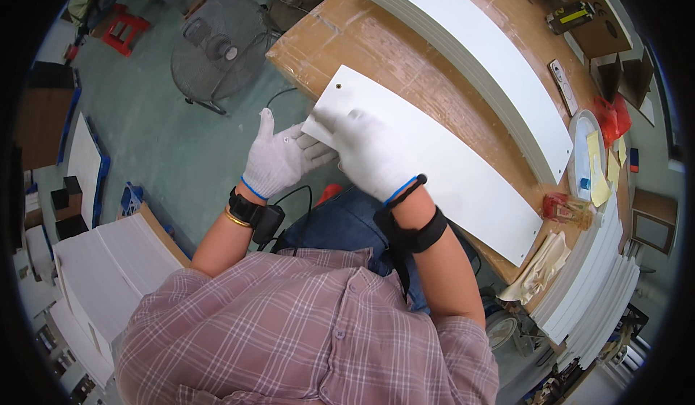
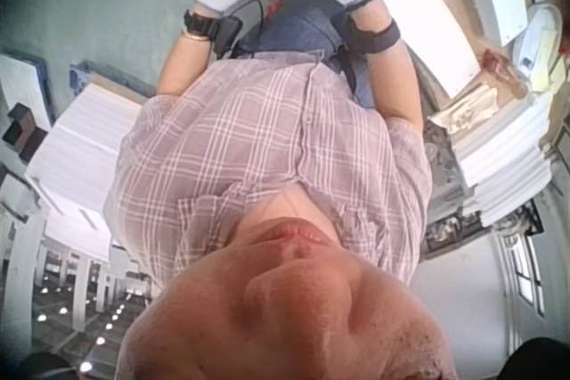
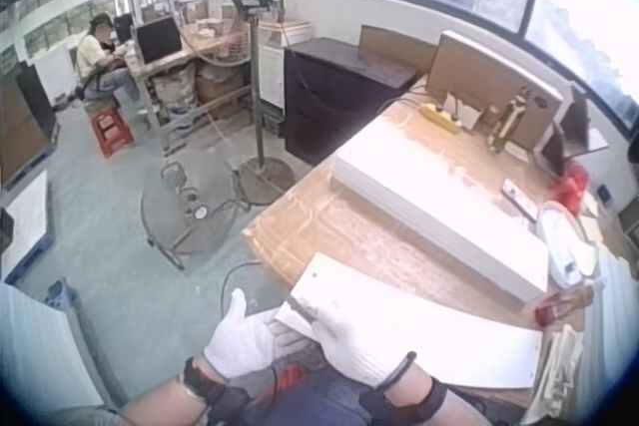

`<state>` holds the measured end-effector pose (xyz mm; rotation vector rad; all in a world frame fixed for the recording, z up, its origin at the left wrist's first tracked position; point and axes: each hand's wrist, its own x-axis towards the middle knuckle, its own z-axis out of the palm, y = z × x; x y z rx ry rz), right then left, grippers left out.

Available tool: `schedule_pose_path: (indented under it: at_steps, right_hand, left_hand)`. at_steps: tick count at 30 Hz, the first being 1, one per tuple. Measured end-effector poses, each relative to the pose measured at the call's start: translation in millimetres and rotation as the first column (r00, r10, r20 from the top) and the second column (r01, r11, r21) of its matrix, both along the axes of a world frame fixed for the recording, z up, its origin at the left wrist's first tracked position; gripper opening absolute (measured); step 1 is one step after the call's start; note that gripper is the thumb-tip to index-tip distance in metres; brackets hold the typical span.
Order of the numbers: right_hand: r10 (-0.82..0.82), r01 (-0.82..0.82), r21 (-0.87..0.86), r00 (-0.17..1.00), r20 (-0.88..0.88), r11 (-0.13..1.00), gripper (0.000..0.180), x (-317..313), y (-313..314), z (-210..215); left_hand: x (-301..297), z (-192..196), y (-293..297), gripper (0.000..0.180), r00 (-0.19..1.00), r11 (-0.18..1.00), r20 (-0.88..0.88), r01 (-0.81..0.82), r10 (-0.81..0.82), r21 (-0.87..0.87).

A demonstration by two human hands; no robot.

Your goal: The recorder is cleaning, scraping, and sanding white furniture panels at a workshop workbench.

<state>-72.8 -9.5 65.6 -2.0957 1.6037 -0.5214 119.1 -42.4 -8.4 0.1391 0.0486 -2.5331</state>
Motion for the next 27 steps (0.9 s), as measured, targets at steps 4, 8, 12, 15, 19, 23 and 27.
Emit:
schedule_pose_path:
  at_steps: [4,8,12,15,19,23,27]
  right_hand:
    - [-0.232,0.238,0.036,0.966,-0.114,0.971,0.047,-6,-17,-4]
    - [0.147,-0.120,0.164,0.975,-0.164,0.979,0.043,24,20,3]
    - [-0.134,0.168,-0.057,0.916,0.379,0.984,0.045,-10,65,11]
    - [-0.809,0.779,0.219,0.569,0.149,0.588,0.043,-74,108,3]
    - [-0.824,0.761,-0.320,0.547,-0.150,0.564,0.050,-108,148,-53]
    - [-0.594,0.563,-0.207,0.792,-0.140,0.800,0.058,-8,87,-23]
    - [-0.193,0.227,0.166,0.961,-0.199,0.960,0.040,61,47,-14]
  left_hand:
    - [-3,7,0,0.096,0.965,1.000,0.262,-0.002,-0.003,0.017]
    - [-4,-2,-8,0.094,0.930,0.996,0.366,0.062,-0.034,-0.063]
    - [-4,-5,-13,0.079,0.826,0.983,0.563,0.097,0.010,-0.158]
    - [-5,-6,-17,0.054,0.828,0.963,0.560,0.122,0.035,-0.240]
    - [-4,-6,-23,0.037,0.813,0.936,0.580,0.156,0.059,-0.314]
    - [-4,-16,-26,0.037,0.765,0.936,0.639,0.167,0.076,-0.311]
    - [5,-16,-37,0.045,0.704,0.894,0.709,0.284,0.052,-0.348]
